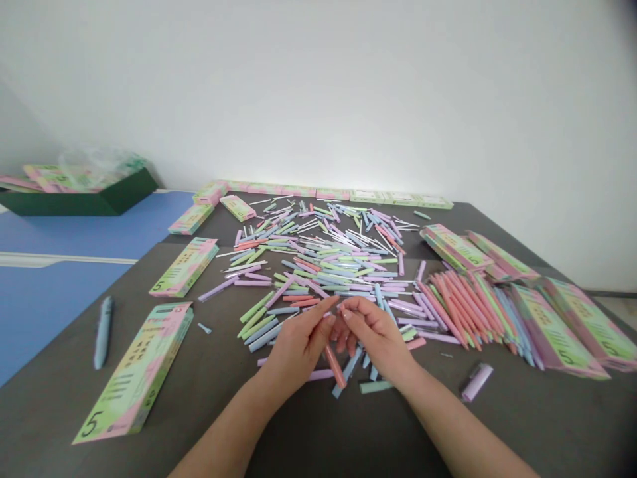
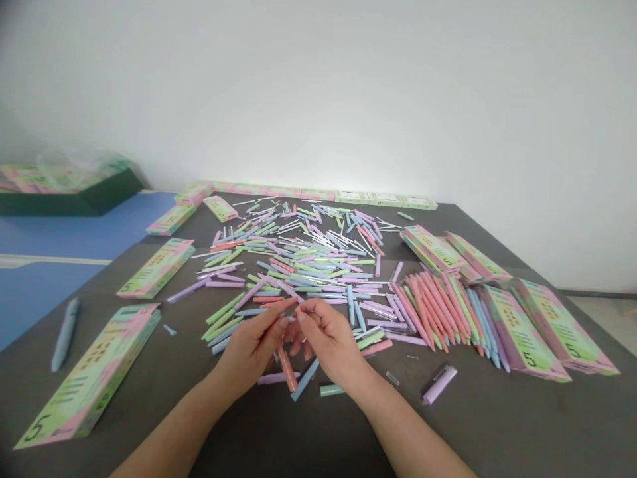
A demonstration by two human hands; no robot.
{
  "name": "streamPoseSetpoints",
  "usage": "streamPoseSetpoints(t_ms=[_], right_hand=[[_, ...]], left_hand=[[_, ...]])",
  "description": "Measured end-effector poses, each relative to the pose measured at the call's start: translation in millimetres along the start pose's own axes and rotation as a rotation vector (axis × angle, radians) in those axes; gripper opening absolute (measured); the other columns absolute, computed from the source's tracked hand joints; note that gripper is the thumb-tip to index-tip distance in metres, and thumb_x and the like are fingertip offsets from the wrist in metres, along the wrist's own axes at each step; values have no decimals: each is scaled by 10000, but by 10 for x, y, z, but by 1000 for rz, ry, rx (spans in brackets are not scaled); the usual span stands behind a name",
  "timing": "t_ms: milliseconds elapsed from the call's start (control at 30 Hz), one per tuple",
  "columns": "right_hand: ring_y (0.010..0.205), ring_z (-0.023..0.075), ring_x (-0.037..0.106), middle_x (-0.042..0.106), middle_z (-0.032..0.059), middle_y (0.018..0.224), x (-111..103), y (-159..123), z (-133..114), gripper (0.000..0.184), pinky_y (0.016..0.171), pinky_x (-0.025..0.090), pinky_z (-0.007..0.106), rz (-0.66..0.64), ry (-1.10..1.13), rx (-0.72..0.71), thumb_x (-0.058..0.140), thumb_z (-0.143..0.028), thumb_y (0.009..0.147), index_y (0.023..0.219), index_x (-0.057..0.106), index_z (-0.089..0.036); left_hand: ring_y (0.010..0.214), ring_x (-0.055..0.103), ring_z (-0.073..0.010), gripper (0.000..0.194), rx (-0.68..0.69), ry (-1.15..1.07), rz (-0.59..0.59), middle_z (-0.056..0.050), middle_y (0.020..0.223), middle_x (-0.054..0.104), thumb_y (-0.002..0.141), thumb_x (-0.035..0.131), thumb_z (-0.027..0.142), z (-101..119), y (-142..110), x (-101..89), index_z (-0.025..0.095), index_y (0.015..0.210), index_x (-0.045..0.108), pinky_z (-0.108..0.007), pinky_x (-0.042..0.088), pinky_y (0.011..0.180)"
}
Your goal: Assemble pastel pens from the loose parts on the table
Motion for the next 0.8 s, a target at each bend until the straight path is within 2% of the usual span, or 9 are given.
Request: streamPoseSetpoints(t_ms=[67,133,267,367,467,600,700,800], right_hand=[[555,91,563,668,14,784,-51,8,-7,205,436,413,189,50,26,-40,565,-384,882,907,594,-182],[547,66,511,661,10,824,-102,14,-19,168,472,416,188,105,70,-81,612,-342,858,904,635,-182],[442,44,374,518,-52,589,-135,9,-50,140,394,347,169,161,279,-93,674,-309,808,859,659,-179],[392,32,332,539,-49,595,-124,-5,-85,131,335,315,154,160,343,-95,661,-309,818,829,636,-181],[369,22,363,603,-29,651,-140,-10,-119,121,331,335,152,170,301,-136,626,-296,851,812,622,-181],[453,40,496,634,-2,784,-187,-1,-162,132,370,397,154,186,270,-196,596,-296,878,823,625,-179],[532,68,581,656,19,855,-198,1,-177,117,411,452,165,146,249,-182,573,-287,898,863,618,-186],[559,80,607,671,34,862,-206,-6,-190,135,434,476,172,128,214,-182,545,-282,917,865,619,-182]], left_hand=[[380,464,-99,355,-151,-140,96,41,494,537,921,452,352,-58,8,-68,156,1162,623,-196,363,399],[334,404,-81,355,-255,-269,196,60,441,475,908,464,400,-106,9,-131,140,1051,657,-185,314,353],[361,402,-62,312,-282,-371,296,63,420,457,885,515,386,-133,23,-203,126,885,687,-169,331,391],[376,419,-57,258,-258,-394,302,66,433,473,876,543,353,-133,25,-210,136,872,683,-167,346,417],[384,433,-55,220,-238,-399,286,69,447,481,873,556,322,-118,13,-204,141,882,681,-168,356,429],[384,436,-53,204,-219,-410,270,70,445,477,877,552,305,-91,6,-201,140,862,672,-167,360,429],[374,427,-56,220,-223,-466,269,72,445,462,884,541,334,-100,13,-191,147,846,650,-164,353,401],[366,414,-56,230,-240,-533,284,76,456,443,883,540,360,-122,20,-183,152,853,635,-159,345,372]])
Point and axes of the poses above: each hand's wrist, its own y-axis towards the middle knuckle, its own x-axis out of the palm, z = x × y, the point moved 5 cm from there along y, towards the middle knuckle
